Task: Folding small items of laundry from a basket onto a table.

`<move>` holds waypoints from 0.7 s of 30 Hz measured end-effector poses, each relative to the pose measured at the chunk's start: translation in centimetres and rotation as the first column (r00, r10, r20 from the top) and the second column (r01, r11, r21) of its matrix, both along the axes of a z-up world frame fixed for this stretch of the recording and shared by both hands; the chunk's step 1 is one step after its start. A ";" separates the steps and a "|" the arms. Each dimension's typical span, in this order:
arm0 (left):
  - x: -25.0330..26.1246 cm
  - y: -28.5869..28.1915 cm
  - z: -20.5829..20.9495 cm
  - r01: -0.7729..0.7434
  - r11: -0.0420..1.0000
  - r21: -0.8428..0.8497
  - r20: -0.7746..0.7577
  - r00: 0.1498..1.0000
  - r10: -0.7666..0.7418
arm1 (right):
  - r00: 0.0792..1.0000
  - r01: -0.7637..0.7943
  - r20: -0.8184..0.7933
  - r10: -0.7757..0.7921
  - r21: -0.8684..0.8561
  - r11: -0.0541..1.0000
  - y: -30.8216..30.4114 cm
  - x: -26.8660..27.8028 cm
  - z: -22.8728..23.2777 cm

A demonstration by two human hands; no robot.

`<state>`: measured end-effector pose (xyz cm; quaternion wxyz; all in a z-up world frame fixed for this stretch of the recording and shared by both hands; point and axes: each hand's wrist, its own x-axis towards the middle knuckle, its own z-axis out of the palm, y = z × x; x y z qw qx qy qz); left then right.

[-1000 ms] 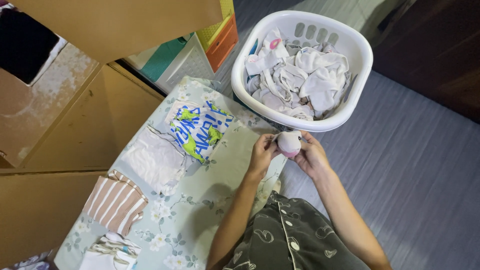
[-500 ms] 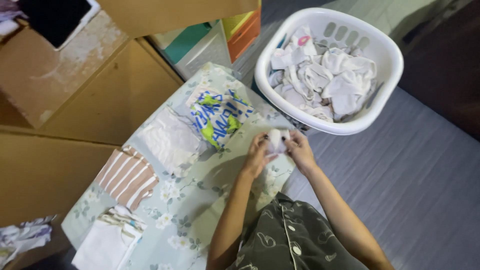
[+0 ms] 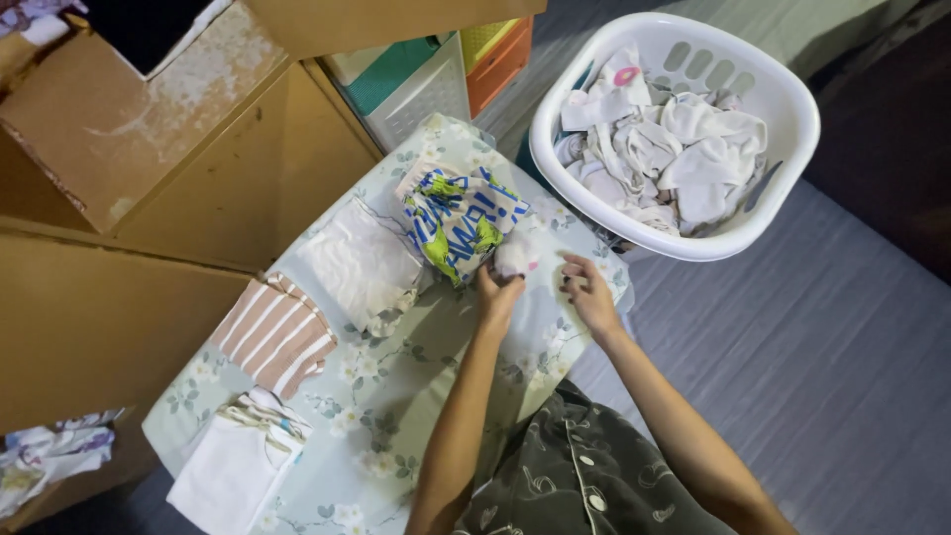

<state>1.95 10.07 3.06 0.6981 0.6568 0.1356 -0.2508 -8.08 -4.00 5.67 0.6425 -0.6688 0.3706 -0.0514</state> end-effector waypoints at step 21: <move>-3.5 -1.8 3.2 0.351 0.907 0.233 0.364 0.833 -0.416 | 0.999 0.004 0.043 0.001 -0.114 0.993 -2.1 -0.3 0.0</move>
